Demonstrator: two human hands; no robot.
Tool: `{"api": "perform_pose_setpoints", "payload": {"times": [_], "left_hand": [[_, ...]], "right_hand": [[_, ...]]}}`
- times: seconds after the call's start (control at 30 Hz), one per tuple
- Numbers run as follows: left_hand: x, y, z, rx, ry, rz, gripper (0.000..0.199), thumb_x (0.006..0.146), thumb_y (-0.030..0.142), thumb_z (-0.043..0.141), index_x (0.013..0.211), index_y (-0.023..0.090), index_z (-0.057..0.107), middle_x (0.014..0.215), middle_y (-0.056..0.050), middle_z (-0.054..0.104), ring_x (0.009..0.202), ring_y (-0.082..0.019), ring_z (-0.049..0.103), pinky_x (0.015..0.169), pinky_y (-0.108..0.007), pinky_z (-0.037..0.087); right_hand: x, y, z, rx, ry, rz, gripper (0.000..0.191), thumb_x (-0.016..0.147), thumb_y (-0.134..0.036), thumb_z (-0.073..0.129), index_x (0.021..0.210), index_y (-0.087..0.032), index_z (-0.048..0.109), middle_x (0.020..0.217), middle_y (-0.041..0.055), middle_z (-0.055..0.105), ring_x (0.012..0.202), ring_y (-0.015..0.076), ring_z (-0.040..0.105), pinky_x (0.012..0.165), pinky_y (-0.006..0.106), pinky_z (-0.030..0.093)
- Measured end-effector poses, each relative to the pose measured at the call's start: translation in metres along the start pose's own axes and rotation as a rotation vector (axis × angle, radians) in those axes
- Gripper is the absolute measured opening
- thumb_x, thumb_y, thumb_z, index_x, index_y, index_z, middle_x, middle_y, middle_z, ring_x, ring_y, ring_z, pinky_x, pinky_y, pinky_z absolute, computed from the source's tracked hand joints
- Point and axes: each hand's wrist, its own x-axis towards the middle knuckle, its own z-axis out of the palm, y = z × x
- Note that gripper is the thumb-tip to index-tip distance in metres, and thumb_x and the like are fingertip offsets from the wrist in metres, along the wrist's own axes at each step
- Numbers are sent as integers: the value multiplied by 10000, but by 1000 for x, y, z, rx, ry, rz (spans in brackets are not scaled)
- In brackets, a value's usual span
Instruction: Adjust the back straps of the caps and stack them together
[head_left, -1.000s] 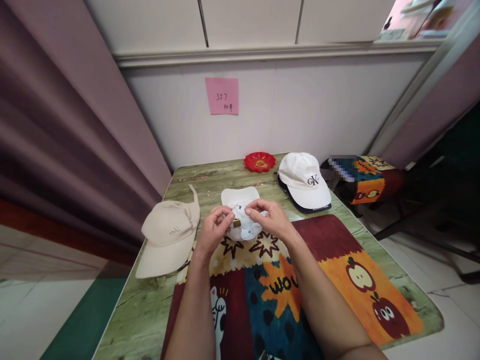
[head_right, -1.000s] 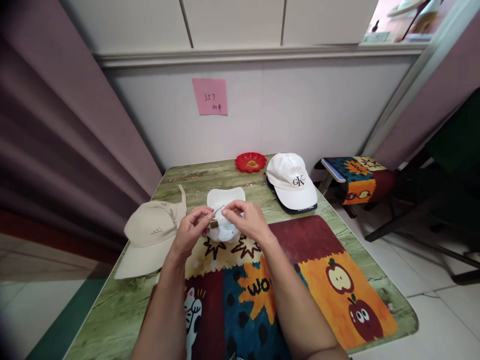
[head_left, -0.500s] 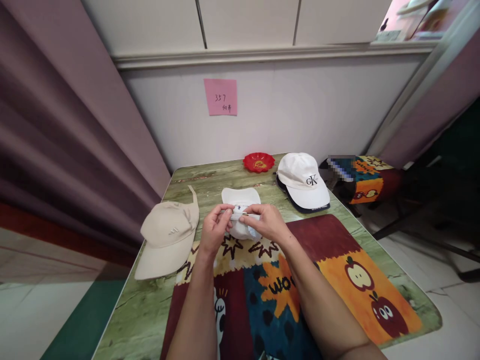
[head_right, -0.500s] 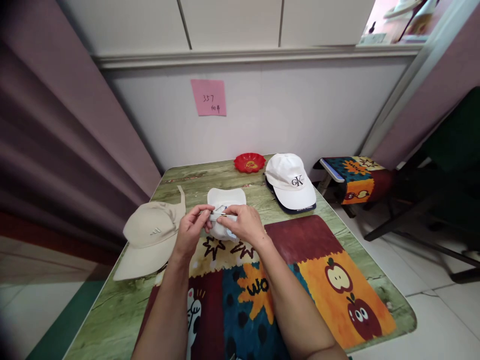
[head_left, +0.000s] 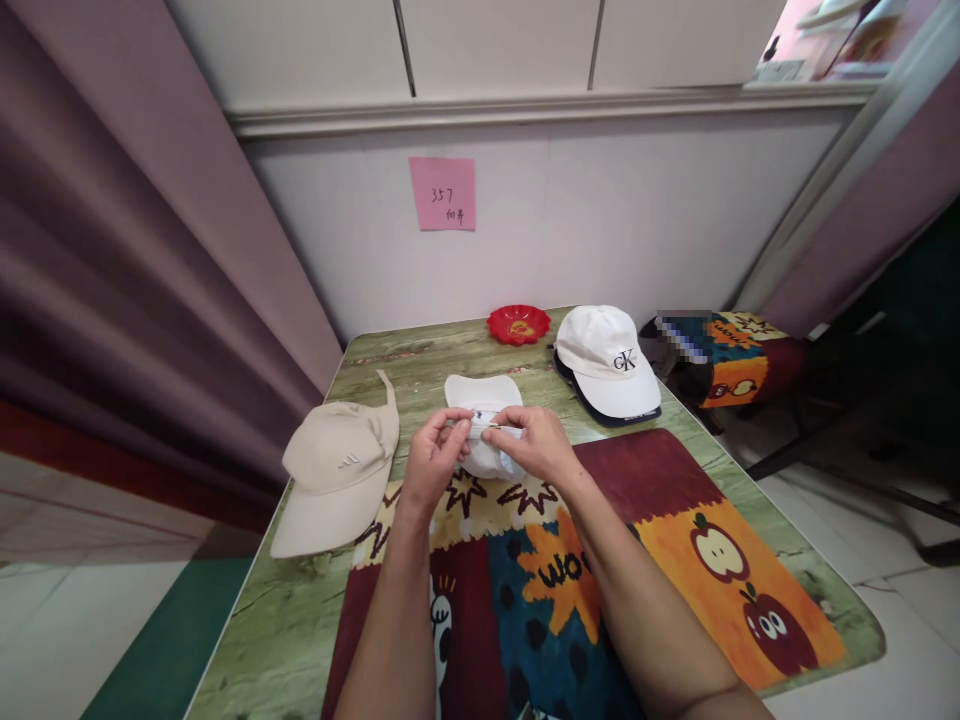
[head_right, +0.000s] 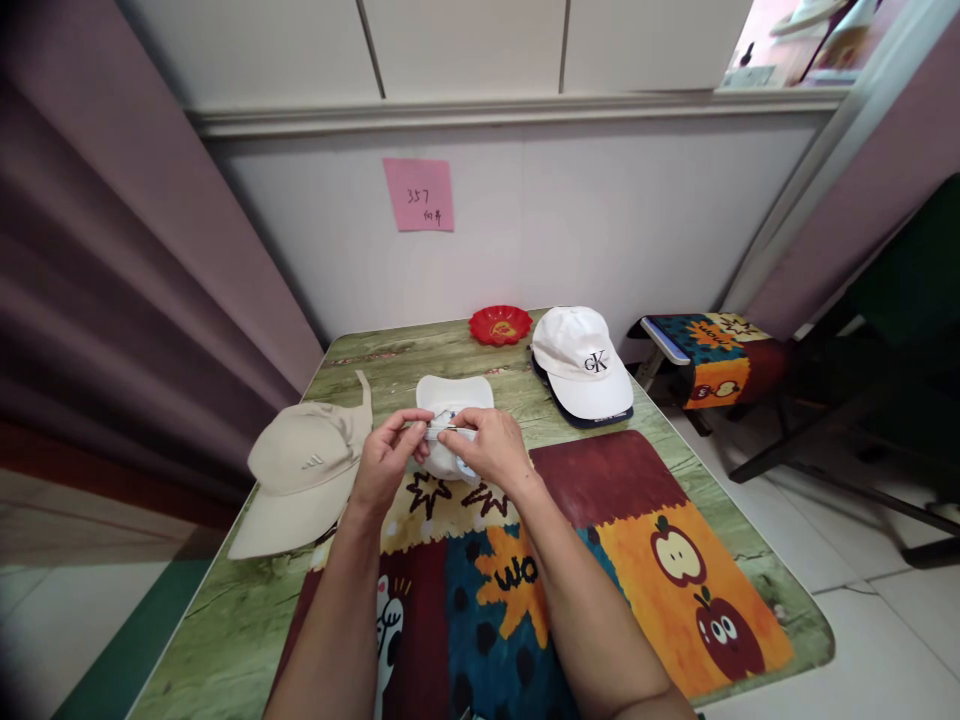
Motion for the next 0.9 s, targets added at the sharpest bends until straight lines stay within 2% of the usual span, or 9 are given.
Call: {"api": "perform_pose_setpoints", "payload": {"times": [0.43,0.57,0.73,0.9], "left_hand": [[0,-1,0,11,-30,-12,306,847,411,640,1013,154,648,601,21,582,583,-115,520,590,-234,436],[0,-1,1,13,-26,-20,305,841,403,644,1017,153,644,600,22,582,583,-115,521,593,-236,435],[1,-1,0,29,-20,-12,325,837,412,648,1030,152,639,601,22,582,589,-121,529,601,-237,437],[-1,1,-1,53,18,-25,335,837,410,640,1065,165,635,501,64,477,488,-111,446,512,-223,370]], "right_hand": [[0,-2,-1,-49,18,28,201,795,-393,661,776,-212,748,666,0,690,625,148,554,618,246,343],[0,0,0,-31,8,40,203,795,-397,665,781,-213,749,686,5,703,661,160,586,636,249,367],[1,-1,-5,124,-32,30,273,818,-463,661,842,-210,759,793,25,743,745,182,641,679,260,413],[3,11,-27,276,17,32,443,893,-565,540,930,-178,753,832,48,734,809,202,653,720,282,450]]}}
